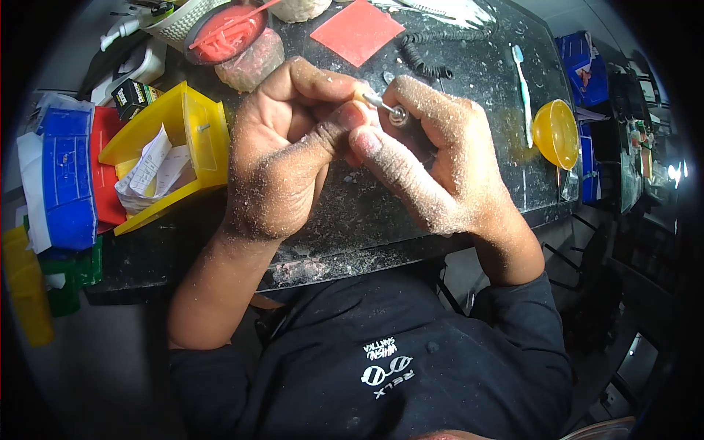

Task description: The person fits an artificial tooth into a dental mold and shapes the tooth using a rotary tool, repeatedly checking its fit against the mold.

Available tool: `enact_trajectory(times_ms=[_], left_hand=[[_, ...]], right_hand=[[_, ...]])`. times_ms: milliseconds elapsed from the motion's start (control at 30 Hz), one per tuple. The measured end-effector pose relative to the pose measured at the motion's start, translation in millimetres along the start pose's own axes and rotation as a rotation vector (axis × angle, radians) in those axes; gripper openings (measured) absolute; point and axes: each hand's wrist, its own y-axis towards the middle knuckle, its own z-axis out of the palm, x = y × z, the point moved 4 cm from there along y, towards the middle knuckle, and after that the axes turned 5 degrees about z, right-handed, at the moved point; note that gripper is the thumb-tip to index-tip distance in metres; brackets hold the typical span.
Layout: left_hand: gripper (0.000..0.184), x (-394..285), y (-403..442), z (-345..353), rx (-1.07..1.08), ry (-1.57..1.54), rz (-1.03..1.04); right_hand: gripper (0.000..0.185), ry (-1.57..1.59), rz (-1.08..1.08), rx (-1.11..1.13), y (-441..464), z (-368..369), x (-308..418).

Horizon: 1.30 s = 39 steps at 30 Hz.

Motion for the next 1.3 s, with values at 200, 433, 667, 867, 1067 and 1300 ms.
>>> enact_trajectory(times_ms=[200,433,667,867,1067,1300], left_hand=[[0.017,0.9,-0.4,-1.5,0.004,0.055,0.014],[0.016,-1.0,0.7,0.3,-0.010,0.139,0.021],[0.014,-2.2,0.2,-4.7,0.004,0.234,0.033],[0.014,-0.1,1.8,-4.4,-0.006,0.226,0.059],[0.012,2.5,1.1,-1.5,-0.003,0.202,0.081],[0.014,6.0,1.6,-2.5,0.000,0.144,0.086]], right_hand=[[0.031,0.001,0.020,0.007,1.8,-1.2,0.3],[0.031,-0.036,0.040,-0.038,2.1,-2.8,-1.5],[0.032,-0.072,0.043,-0.023,3.1,-1.6,-1.7],[0.042,-0.134,0.007,-0.025,4.3,1.3,-2.4],[0.042,-0.128,0.049,0.007,5.0,0.2,1.1],[0.043,-0.145,0.031,-0.034,5.7,1.2,-1.5]])
